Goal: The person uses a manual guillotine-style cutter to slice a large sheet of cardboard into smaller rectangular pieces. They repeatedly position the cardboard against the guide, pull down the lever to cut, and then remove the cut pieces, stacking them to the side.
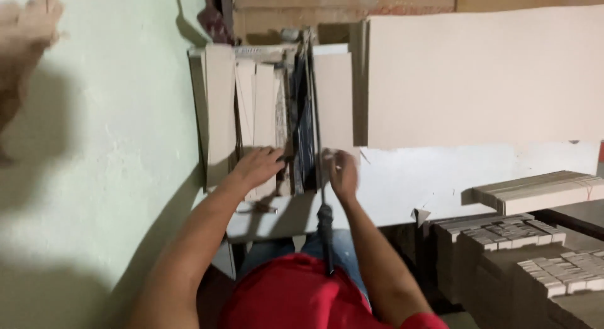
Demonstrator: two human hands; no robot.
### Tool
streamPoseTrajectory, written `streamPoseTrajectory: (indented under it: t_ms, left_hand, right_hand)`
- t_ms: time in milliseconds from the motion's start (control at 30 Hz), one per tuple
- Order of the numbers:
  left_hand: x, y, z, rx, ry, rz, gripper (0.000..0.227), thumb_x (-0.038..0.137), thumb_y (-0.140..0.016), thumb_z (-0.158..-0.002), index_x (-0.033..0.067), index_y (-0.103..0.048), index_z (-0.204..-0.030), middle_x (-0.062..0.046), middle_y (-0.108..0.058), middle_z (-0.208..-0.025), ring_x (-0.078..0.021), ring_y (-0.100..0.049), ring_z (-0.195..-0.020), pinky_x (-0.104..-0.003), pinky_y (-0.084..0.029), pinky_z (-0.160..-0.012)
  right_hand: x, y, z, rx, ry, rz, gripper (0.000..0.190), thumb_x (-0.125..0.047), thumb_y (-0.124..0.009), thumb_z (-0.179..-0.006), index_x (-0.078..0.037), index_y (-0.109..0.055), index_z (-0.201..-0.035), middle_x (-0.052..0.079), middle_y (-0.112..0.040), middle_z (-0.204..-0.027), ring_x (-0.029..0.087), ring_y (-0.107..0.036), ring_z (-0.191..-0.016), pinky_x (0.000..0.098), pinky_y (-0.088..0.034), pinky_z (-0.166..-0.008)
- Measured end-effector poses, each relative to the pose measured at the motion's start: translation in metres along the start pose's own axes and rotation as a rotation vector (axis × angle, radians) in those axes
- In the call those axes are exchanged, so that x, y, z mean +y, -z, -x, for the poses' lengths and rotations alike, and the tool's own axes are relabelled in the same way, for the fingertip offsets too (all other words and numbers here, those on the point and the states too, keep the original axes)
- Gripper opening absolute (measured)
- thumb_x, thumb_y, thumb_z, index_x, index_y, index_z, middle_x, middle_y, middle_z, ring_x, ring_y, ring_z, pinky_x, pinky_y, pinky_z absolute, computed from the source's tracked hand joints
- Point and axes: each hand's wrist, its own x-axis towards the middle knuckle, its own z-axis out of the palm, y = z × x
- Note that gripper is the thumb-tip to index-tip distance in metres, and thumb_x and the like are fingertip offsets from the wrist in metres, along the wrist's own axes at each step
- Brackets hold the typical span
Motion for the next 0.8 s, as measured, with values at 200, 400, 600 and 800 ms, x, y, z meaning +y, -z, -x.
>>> streamPoseTrajectory:
  t_ms: [200, 400, 600, 800]
  left_hand:
    - [0.002, -0.010, -0.005, 0.015, -0.045, -0.312, 0.030, 0.031, -0.061, -0.100, 0.0212, -0.062, -0.128, -0.010, -0.047, -0.143, -0.0310, -0.052, -0.125, -0.049, -0.045, -0.101]
    - [0.031, 0.025, -0.011, -0.158, 0.085, -0.269, 0.048, 0.032, -0.056, -0.103, 0.0180, -0.048, -0.147, -0.015, -0.026, -0.164, -0.0392, -0.027, -0.147, -0.060, -0.026, -0.119]
    - [0.033, 0.019, -0.013, -0.132, 0.107, -0.194, 0.046, 0.029, -0.056, -0.103, 0.0163, -0.049, -0.147, -0.015, -0.030, -0.162, -0.0386, -0.028, -0.149, -0.060, -0.024, -0.122]
    - [0.039, 0.008, -0.029, 0.038, 0.219, -0.088, 0.049, 0.031, -0.055, -0.103, 0.0175, -0.043, -0.148, -0.016, -0.039, -0.153, -0.0373, -0.029, -0.149, -0.059, -0.025, -0.121]
  right_hand:
    - [0.039, 0.006, -0.024, 0.395, -0.345, 0.535, 0.082, -0.056, -0.073, -0.089, -0.006, -0.038, -0.144, 0.017, -0.050, -0.134, 0.037, -0.054, -0.126, 0.0524, -0.056, -0.100]
    - [0.035, 0.027, -0.012, 0.361, -0.302, 0.037, 0.054, -0.022, -0.065, -0.103, -0.010, -0.038, -0.148, 0.012, -0.072, -0.120, 0.031, -0.070, -0.115, 0.0529, -0.059, -0.094]
    - [0.033, 0.043, 0.033, 0.347, -0.188, -0.600, 0.053, -0.021, -0.061, -0.106, -0.005, -0.041, -0.152, 0.016, -0.063, -0.118, 0.025, -0.066, -0.095, 0.0432, -0.064, -0.081]
    - [0.012, 0.015, 0.060, 0.148, -0.298, -0.606, 0.055, -0.025, -0.059, -0.104, -0.018, -0.041, -0.156, 0.022, -0.061, -0.129, 0.029, -0.064, -0.105, 0.0430, -0.062, -0.083]
